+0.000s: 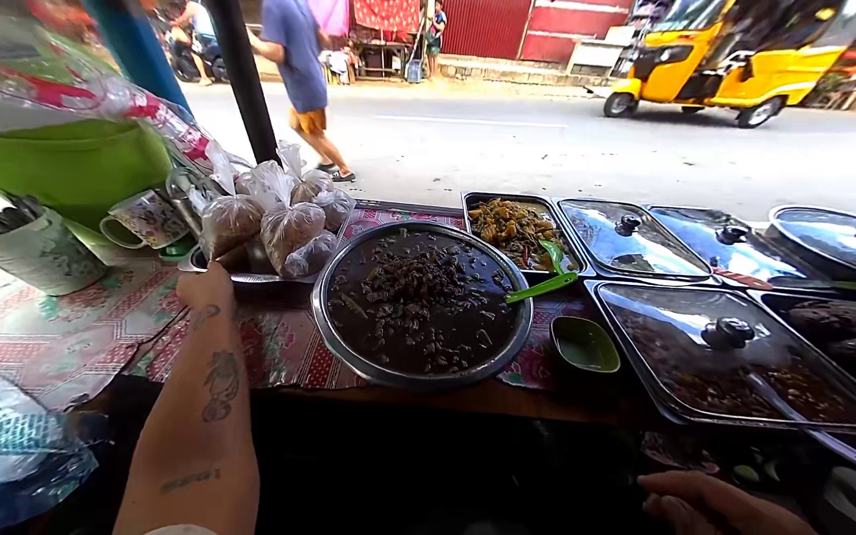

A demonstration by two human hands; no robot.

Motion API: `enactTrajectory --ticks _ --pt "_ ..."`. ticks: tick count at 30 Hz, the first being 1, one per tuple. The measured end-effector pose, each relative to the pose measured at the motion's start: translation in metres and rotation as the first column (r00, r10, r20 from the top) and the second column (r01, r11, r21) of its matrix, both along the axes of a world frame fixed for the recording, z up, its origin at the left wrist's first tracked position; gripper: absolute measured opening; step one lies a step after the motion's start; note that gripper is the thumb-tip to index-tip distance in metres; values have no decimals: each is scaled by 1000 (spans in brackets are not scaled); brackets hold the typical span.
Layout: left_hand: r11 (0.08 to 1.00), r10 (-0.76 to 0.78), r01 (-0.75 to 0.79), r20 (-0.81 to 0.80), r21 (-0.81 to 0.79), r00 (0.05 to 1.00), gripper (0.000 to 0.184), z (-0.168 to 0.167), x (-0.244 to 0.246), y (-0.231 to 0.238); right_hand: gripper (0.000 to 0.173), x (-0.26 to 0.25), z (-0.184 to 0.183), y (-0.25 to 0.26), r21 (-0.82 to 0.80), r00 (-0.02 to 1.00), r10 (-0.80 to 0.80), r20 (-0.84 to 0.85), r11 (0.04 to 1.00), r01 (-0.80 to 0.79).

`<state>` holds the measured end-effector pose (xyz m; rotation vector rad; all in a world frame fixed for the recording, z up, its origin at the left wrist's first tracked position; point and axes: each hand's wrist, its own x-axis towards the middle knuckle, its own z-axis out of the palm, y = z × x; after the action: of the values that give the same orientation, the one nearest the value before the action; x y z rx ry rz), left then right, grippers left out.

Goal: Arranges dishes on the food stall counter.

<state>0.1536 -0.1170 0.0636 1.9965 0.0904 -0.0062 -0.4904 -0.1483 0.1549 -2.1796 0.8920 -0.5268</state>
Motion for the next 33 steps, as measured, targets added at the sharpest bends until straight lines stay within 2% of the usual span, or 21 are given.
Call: enactTrajectory --ticks 3,7,10,12,14,16,19,22,27,33 --pt "975 -221 221 -34 6 975 57 14 -9 41 27 6 17 -8 -40 998 63 -6 997 -64" --pt "948 -300 306 75 -83 951 49 41 -52 94 26 20 54 -42 -135 983 183 -18 974 -183" --pt "904 -366 390 153 -178 918 36 46 -119 123 28 40 84 -91 -180 964 260 -49 947 -265" --pt "828 -452 476 150 -298 880 28 44 -174 132 24 60 98 -138 -232 959 277 -61 931 -283" --pt "726 -548 541 118 -425 828 25 34 -226 134 19 92 115 -178 -246 975 220 -42 943 -223" --pt "657 -613 538 41 -528 789 25 26 -272 127 23 131 122 -210 -177 988 152 -25 972 -154" --pt "610 -631 435 -73 -662 773 28 27 -325 103 25 192 107 -263 -14 989 149 -9 989 -149" --pt "598 -590 318 -134 -736 796 26 32 -354 77 29 248 79 -297 9 976 188 -107 982 -188" --pt "656 -448 186 -180 -731 876 20 40 -375 51 37 319 32 -333 0 945 276 -177 960 -280" --pt "715 -334 107 -203 -691 920 10 43 -376 40 45 351 6 -334 82 917 332 -222 943 -322"
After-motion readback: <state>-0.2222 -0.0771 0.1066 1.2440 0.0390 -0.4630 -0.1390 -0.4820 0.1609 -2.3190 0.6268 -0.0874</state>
